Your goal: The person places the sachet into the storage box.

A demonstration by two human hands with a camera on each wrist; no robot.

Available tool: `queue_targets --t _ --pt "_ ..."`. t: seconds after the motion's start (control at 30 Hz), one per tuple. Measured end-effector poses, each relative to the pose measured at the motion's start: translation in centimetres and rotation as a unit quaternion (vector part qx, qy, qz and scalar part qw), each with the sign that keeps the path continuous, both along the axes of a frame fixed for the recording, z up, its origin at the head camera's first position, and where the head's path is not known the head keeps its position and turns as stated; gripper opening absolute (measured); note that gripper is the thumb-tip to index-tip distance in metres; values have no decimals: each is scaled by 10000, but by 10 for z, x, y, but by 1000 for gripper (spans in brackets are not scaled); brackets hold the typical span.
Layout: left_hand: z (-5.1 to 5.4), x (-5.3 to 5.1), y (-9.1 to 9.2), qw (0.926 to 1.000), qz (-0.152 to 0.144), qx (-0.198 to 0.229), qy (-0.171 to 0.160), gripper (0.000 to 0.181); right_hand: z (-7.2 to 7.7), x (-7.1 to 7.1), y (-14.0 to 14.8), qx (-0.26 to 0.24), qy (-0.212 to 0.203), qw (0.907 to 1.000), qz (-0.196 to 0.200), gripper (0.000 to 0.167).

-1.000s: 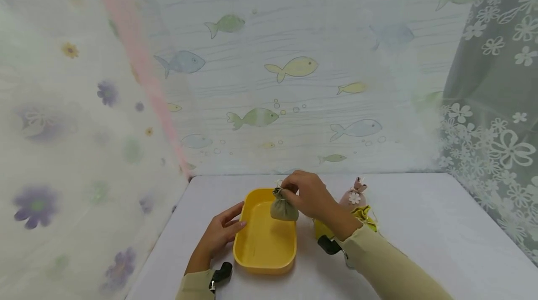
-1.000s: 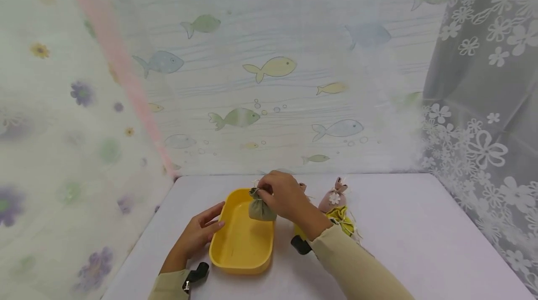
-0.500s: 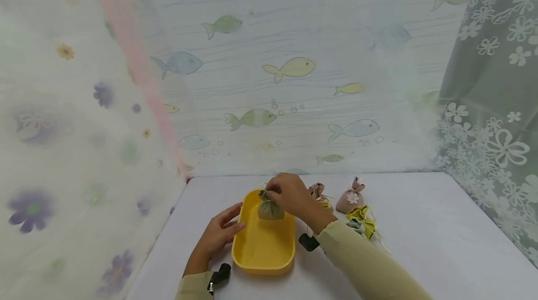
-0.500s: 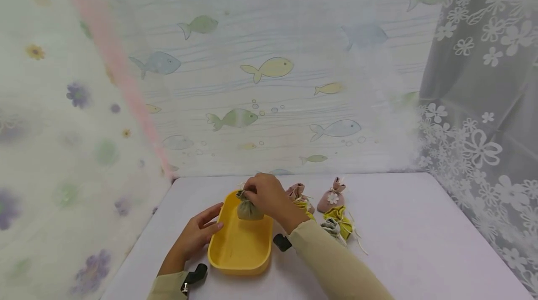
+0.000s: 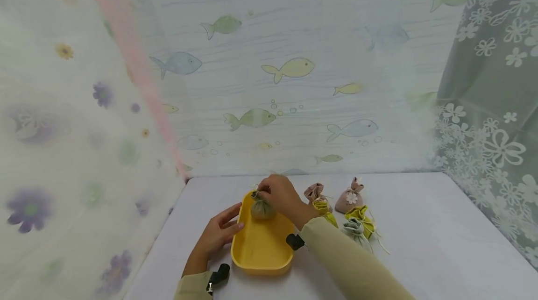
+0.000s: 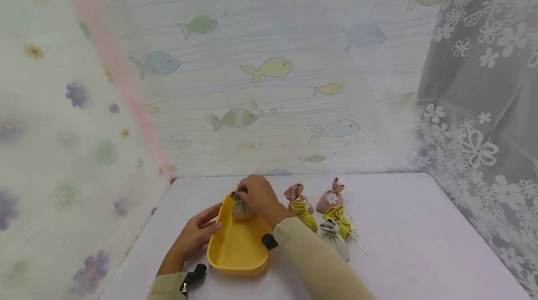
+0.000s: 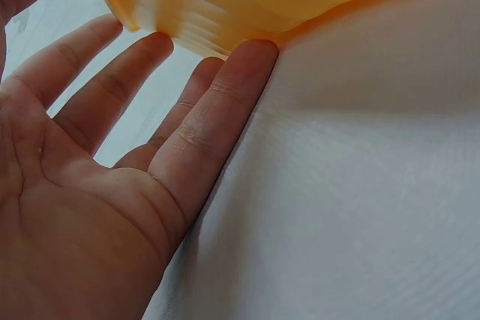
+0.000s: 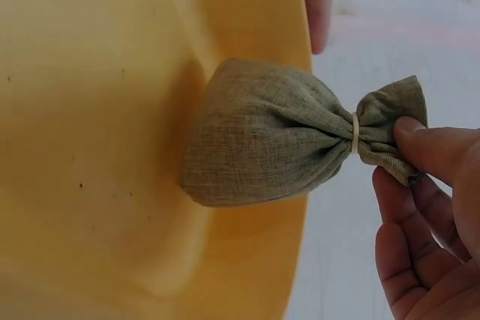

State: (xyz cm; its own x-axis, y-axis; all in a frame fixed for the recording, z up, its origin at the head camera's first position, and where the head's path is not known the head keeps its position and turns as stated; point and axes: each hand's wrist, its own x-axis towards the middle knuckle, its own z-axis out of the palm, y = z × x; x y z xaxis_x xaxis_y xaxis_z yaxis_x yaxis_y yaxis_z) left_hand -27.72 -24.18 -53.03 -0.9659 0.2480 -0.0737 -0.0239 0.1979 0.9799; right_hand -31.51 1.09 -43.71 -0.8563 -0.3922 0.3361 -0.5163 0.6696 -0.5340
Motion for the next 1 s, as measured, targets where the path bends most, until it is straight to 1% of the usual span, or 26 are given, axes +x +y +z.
queue_targets --t 0.07,0.17,0.27,0.37,0.43,0.57,0.77,0.93,1.0 --pt "-2 2 1 10000 -14 58 -58 67 -5 1 -3 108 -21 9999 -55 7" --pt "-6 4 4 9998 -112 149 -105 67 -10 4 -6 196 -76 9997 -137 7" --pt "-9 8 5 9997 -157 115 -151 67 -13 9 -10 181 -159 9996 -116 8" --pt "-9 11 3 9999 -37 73 -135 66 -12 12 -15 225 -82 9997 -24 9" --pt "-7 12 2 9999 50 49 -96 66 -11 12 -18 338 39 9994 -35 11" --pt "-5 12 -1 9999 133 -34 -52 65 -10 13 -20 499 111 9985 -196 14" --pt "-3 9 1 9999 39 -82 -138 66 -10 12 -12 521 5 9979 -392 14" --pt "1 6 3 9997 114 -184 -73 66 -8 7 -7 487 194 9978 -408 16" --pt "2 5 2 9998 134 -137 -100 65 -7 6 -6 456 236 9978 -428 17"
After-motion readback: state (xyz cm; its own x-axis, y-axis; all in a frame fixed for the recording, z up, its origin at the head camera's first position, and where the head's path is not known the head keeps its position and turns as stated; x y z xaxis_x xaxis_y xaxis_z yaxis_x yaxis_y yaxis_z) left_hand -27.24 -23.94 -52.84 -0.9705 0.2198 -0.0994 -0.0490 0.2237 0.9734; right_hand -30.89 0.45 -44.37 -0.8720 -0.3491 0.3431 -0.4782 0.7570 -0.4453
